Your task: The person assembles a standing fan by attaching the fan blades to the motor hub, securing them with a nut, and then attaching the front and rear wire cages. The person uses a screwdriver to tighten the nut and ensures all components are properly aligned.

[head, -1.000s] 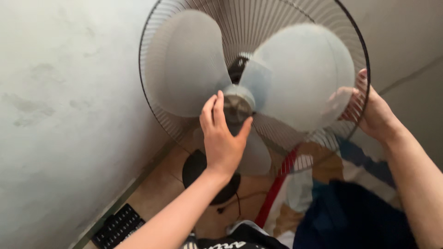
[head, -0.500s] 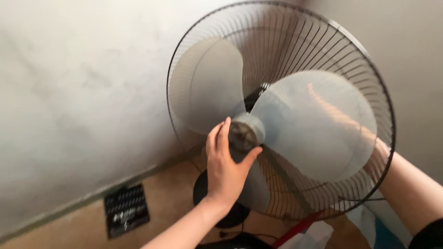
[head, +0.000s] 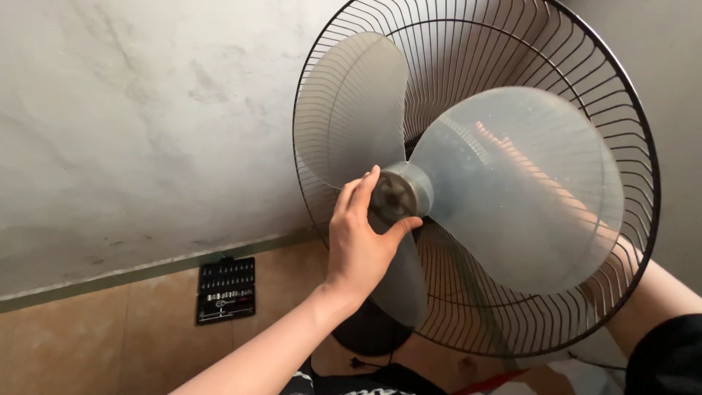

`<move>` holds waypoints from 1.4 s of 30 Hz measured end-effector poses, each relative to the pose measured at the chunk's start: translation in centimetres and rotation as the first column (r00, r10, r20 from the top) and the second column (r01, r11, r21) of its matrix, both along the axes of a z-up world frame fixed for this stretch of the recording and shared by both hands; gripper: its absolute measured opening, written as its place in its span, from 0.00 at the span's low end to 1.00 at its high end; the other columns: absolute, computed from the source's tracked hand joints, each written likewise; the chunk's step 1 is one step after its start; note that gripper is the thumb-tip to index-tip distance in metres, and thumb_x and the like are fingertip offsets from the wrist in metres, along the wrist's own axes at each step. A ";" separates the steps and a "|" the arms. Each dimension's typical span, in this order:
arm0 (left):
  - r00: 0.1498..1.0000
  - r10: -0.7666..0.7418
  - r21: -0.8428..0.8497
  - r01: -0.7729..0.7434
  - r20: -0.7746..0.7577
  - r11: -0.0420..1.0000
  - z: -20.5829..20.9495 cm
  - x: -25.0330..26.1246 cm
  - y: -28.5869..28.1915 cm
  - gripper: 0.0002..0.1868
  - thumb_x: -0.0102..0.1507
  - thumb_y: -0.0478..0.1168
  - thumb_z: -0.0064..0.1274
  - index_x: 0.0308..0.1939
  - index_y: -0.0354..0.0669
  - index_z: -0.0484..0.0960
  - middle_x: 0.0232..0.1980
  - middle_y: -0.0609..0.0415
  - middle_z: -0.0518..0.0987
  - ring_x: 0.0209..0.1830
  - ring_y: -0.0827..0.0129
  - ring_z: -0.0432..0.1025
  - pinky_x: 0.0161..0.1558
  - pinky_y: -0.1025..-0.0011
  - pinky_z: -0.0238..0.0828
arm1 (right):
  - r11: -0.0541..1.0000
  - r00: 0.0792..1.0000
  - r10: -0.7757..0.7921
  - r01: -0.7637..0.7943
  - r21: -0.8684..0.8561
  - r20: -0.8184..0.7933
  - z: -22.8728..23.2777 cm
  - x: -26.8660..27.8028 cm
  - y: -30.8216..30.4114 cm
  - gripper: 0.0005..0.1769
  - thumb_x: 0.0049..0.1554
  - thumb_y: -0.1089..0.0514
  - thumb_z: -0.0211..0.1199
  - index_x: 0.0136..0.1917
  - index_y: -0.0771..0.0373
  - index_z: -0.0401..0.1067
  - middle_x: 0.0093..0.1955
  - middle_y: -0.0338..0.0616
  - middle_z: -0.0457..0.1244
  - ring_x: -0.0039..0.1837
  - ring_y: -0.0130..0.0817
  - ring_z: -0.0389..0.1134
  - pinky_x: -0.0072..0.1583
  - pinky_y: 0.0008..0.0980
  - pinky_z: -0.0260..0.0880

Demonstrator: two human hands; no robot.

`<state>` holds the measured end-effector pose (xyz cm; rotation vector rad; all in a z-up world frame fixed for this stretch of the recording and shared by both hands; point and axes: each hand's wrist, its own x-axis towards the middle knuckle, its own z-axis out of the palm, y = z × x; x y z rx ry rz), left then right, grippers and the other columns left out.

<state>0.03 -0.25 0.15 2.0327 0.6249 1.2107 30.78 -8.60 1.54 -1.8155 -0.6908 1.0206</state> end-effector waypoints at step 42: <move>0.981 0.098 0.094 -0.083 -0.166 0.992 -0.3 -0.3 2.1 0.43 0.70 0.60 0.54 0.72 0.28 0.56 0.67 0.30 0.68 0.71 0.42 0.65 0.69 0.50 0.63 | 0.965 0.973 -0.229 0.227 0.134 -0.002 -0.5 -3.0 -3.4 0.15 0.61 0.49 0.61 0.55 0.60 0.74 0.46 0.38 0.68 0.45 0.26 0.69 0.46 0.28 0.71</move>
